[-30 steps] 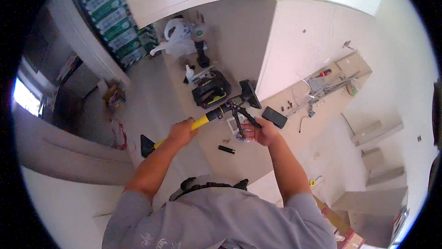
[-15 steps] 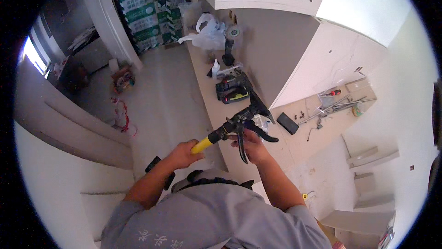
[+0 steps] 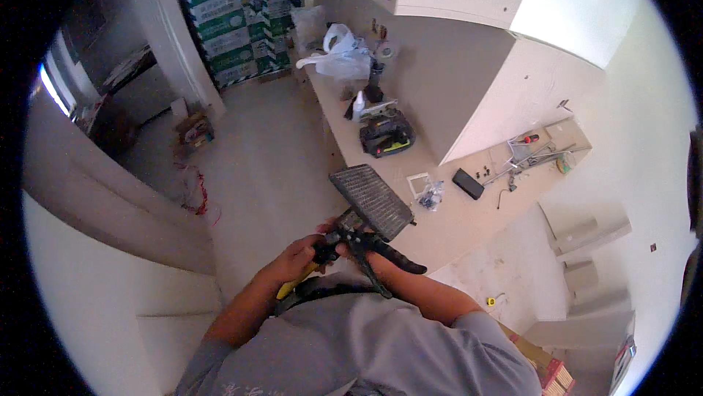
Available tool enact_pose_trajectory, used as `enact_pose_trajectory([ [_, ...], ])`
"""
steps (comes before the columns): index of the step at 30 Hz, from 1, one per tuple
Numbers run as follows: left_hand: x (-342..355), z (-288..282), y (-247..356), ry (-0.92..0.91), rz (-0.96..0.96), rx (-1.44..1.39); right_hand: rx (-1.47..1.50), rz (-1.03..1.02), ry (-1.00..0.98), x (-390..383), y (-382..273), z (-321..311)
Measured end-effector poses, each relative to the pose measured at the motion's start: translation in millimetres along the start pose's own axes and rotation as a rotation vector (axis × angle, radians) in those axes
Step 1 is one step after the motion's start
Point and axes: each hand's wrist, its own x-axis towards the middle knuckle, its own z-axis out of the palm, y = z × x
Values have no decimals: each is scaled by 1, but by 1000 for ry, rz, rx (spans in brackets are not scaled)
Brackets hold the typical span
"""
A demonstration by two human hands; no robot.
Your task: The person uses a long spreader clamp to position and hold a wooden cabinet panel in place before securing it with screws using a power drill.
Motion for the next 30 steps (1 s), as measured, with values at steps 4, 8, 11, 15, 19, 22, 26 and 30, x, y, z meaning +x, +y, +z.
enact_pose_trajectory([
  [4, -8, 27, 32, 135, -68, -90, 133, -52, 45, 3, 19, 14],
  [8, -22, 3, 7, -43, 15, 23, 112, -18, 144, -9, -3, 24],
  [11, -33, 12, 3, 47, 67, 198, 65, 34, 280, -30, -31, 26],
  [15, -37, 22, 8, 121, 44, 195, 112, 52, 228, -54, -65, 17],
  [19, -34, 16, 2, 69, -143, 213, 19, 72, 163, -58, -73, 16],
  [22, -32, 24, 8, 4, -92, 186, -158, 123, 256, -46, -83, 39],
  [26, -23, 32, 10, -9, -69, 338, -327, -91, 193, -45, -71, 39],
  [30, -19, 40, 18, 45, -114, 382, -333, -47, 256, -48, -67, 39],
])
